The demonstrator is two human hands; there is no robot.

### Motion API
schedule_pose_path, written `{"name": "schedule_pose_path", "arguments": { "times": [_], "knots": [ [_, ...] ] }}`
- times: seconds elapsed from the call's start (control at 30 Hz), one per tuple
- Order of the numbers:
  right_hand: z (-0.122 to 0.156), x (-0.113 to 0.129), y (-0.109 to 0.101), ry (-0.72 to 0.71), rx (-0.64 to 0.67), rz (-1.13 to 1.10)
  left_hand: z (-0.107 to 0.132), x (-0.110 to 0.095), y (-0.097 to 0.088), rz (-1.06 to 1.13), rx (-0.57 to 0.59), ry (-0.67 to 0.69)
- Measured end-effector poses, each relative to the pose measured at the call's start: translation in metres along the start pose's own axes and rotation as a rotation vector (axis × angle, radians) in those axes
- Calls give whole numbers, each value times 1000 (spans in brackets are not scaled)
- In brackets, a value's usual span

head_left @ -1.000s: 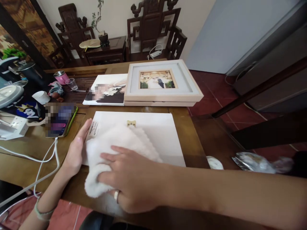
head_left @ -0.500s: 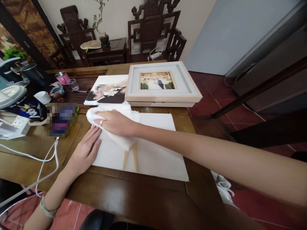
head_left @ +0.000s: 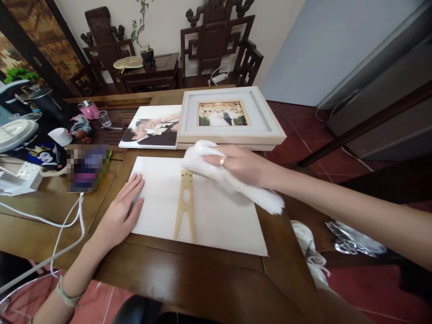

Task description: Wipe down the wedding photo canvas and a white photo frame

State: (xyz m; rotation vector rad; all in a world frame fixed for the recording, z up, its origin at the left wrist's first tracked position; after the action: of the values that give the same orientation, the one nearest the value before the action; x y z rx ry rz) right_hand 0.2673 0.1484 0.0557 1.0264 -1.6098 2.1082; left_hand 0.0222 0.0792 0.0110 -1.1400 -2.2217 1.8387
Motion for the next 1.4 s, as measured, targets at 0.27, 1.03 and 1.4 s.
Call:
{"name": "schedule_pose_path", "arguments": {
  "times": [0.27, 1.03, 1.4],
  "knots": [
    [80, 5, 52, -289, 34, 297, -2, -1, 0, -3, -10, -5],
    [103, 8, 66, -361, -39, 270, -5, -2, 1, 6, -13, 0],
    [74, 12, 45, -299, 321, 227, -4, -3, 1, -5, -20, 12]
  ]
}}
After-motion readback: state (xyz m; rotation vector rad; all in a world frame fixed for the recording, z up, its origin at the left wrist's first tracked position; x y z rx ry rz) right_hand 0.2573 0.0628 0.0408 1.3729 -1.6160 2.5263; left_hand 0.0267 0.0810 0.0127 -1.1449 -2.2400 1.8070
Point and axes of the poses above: each hand's wrist, its own z-axis away from the middle knuckle, its own y-axis out of the palm, x = y × z, the point moved 8 cm from there along -z, towards the middle knuckle, and after that the axes turned 7 degrees about y, right-handed, at the moved point
